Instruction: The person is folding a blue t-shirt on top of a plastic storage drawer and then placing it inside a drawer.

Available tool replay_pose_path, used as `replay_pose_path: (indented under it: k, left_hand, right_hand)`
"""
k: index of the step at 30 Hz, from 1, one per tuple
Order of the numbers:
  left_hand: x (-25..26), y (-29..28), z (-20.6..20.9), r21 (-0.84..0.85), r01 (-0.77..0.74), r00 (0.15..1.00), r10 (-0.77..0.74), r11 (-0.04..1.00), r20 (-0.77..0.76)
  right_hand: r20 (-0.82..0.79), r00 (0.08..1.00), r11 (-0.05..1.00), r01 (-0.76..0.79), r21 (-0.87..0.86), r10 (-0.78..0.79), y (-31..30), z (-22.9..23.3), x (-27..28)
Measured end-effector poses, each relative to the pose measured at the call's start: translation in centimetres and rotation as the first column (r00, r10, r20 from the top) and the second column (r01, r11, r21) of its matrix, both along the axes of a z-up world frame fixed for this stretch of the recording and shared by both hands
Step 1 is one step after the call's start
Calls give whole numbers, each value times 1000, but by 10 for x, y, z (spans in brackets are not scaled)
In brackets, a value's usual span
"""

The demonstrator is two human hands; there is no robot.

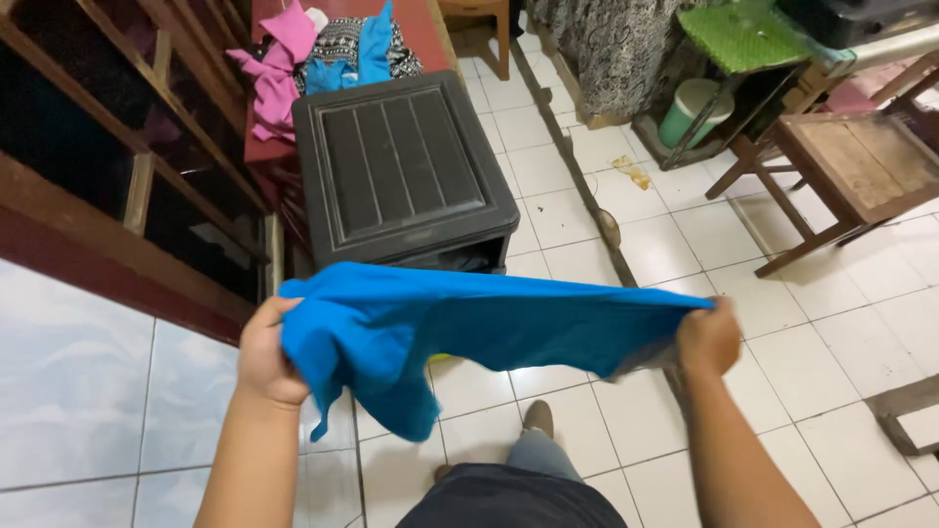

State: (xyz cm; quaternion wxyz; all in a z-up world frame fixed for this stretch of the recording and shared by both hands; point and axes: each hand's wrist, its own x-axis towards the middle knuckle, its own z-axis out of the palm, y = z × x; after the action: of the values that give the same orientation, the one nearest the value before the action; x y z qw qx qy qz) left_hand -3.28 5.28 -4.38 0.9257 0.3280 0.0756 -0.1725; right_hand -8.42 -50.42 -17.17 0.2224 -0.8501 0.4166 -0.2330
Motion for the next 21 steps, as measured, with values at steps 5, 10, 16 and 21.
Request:
replay_pose_path:
  k: [5,10,16,21]
  left_hand:
    - [32,-73,2,-65,147,975,-156,987,-160]
    - [88,-164,-10,-253,391,884,-438,885,-166]
    - [260,-260,-41,-369,367,918,-397,854,-4]
    - [424,-250,65,-419,118,985,-53,900,163]
  right_hand:
    - [416,907,987,5,-163,64,-134,-6,23]
    - [837,539,973,-128,194,-96,-213,37,74]
    - [818,576,876,-386,288,-16,-231,63,228]
    - [948,310,608,-766,208,66,-203,149,372]
